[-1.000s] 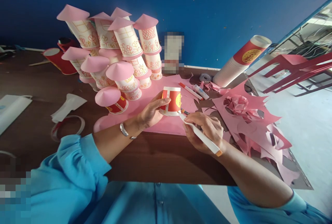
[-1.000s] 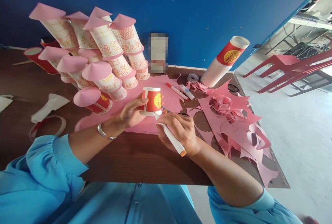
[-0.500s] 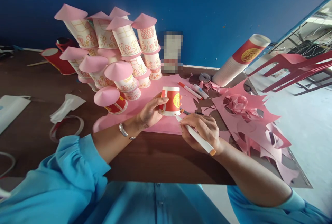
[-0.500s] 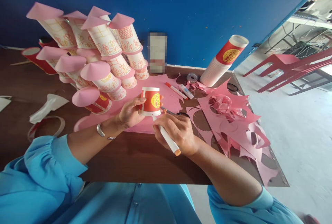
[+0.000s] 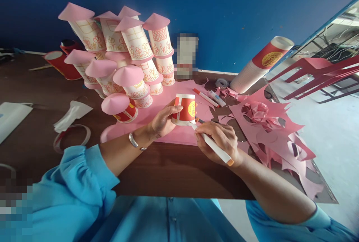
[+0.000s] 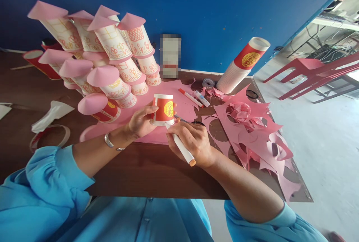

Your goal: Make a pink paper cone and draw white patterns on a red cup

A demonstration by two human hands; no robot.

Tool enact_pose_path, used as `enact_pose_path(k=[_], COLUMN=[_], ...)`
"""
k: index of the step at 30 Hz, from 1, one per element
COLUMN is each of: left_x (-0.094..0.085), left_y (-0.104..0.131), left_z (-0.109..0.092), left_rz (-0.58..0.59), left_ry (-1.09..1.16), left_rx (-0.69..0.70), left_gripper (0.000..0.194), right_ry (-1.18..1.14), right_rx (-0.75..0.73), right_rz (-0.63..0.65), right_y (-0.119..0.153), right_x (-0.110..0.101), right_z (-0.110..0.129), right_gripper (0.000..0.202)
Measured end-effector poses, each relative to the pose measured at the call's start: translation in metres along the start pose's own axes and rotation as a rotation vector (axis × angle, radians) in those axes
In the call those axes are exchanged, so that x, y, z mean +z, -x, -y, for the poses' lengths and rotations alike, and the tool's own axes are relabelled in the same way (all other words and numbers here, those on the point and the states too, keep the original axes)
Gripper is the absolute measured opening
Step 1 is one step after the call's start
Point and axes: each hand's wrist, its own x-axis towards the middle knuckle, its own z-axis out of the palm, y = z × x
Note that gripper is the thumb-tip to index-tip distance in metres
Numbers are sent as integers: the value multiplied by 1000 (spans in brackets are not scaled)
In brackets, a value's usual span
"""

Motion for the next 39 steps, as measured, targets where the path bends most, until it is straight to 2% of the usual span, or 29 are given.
enact_pose_path(k=[25, 31, 39], left_x=[1, 2, 1], left_y=[0, 1, 1], left_z=[-1, 0, 0], left_rz=[11, 4, 14], left_ry=[14, -40, -37], left_rx=[-2, 22, 25], left_gripper=[45, 36, 36], right_ry=[-31, -45, -53], right_rx=[44, 42, 38], right_rz=[63, 65, 64], right_y=[-2, -2, -2], right_x=[-2, -1, -1], right_z=[2, 3, 2], right_gripper=[17, 18, 18])
